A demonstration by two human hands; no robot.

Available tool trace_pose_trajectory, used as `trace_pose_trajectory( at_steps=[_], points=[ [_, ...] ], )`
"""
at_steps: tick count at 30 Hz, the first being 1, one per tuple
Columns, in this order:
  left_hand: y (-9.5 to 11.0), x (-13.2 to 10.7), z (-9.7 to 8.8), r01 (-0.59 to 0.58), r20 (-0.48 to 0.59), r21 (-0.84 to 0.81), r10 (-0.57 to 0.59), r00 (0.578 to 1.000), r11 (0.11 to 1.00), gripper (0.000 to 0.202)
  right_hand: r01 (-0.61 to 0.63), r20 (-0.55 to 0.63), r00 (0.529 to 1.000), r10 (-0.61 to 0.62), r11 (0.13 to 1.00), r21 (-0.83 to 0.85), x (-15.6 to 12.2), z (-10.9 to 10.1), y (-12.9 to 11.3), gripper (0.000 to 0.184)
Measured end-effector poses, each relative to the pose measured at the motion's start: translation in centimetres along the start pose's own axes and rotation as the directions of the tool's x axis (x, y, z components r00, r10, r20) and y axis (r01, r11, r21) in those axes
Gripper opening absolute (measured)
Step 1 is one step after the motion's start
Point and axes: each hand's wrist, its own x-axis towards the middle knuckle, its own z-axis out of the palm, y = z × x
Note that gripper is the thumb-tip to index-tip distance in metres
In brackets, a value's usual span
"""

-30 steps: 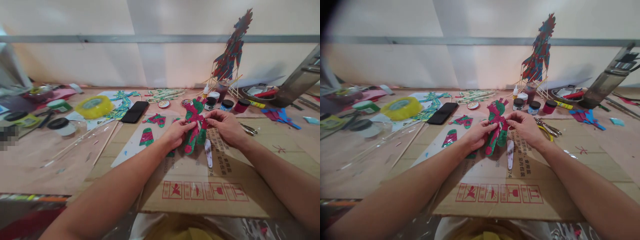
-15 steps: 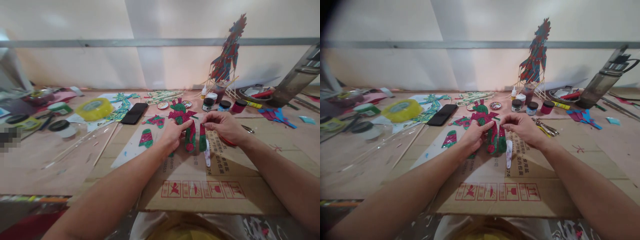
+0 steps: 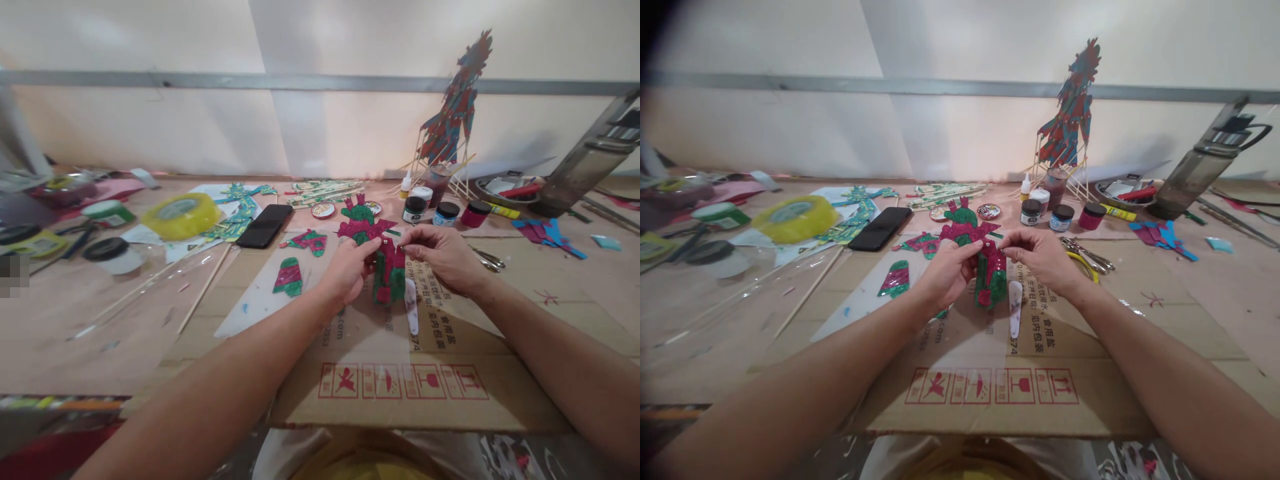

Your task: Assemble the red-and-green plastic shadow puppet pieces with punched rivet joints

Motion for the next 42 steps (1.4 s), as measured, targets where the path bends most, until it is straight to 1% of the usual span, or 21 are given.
trace_pose_trajectory(
  at_steps=[2,7,11,15,19,22,25,28,31,34,40,42],
  points=[
    [0.2,-0.1,0.1,-0.019,-0.005,0.031,0.020,1.000,0.999,0.014,0.006,-0.010,1.000,-0.006,1.000,0.020,-0.1,0.1,-0.1,0.014],
    [0.3,-0.4,0.4,-0.096,0.042,0.110,0.092,0.995,0.989,0.009,0.034,-0.007,0.999,-0.034,0.999,0.033,-0.2,0.3,-0.1,0.013],
    [0.1,-0.2,0.1,-0.121,0.029,0.164,0.118,0.993,0.979,0.013,0.068,-0.018,0.998,-0.068,0.997,0.018,-0.2,0.3,0.0,0.008],
    [-0.2,0.0,-0.3,-0.143,0.044,0.238,0.136,0.990,0.961,0.016,0.072,-0.017,0.997,-0.071,0.997,0.039,-0.2,0.3,0.4,0.008],
    [-0.2,0.1,-0.5,-0.149,0.012,0.289,0.152,0.988,0.946,0.017,0.082,-0.025,0.996,-0.081,0.996,0.031,-0.3,0.3,0.4,0.008],
    [0.0,0.0,-0.5,-0.161,-0.009,0.375,0.177,0.984,0.913,0.019,0.075,-0.032,0.997,-0.075,0.997,-0.013,-0.2,0.3,0.4,0.007],
    [0.3,-0.2,-0.4,-0.193,0.021,0.467,0.207,0.978,0.863,0.022,0.063,-0.019,0.998,-0.063,0.998,-0.020,-0.1,0.3,0.4,0.007],
    [0.6,-0.4,-0.3,-0.216,0.052,0.496,0.219,0.974,0.841,0.020,0.045,-0.013,0.999,-0.045,0.999,0.004,-0.1,0.3,0.5,0.009],
    [0.7,-0.7,-0.1,-0.213,0.041,0.532,0.226,0.973,0.820,0.019,0.025,-0.010,1.000,-0.025,1.000,0.015,-0.2,0.3,0.5,0.010],
    [0.8,-0.9,0.0,-0.208,0.033,0.528,0.225,0.974,0.824,0.017,0.021,-0.018,1.000,-0.021,1.000,0.013,-0.1,0.4,0.7,0.011],
    [0.9,-1.2,0.4,-0.170,0.017,0.434,0.181,0.983,0.885,0.010,0.041,-0.038,0.998,-0.041,0.999,0.015,-0.1,0.8,1.1,0.012],
    [0.7,-1.0,0.4,-0.161,0.035,0.404,0.160,0.986,0.900,0.009,0.044,-0.036,0.998,-0.044,0.999,0.003,-0.2,1.0,1.1,0.011]
  ],
)
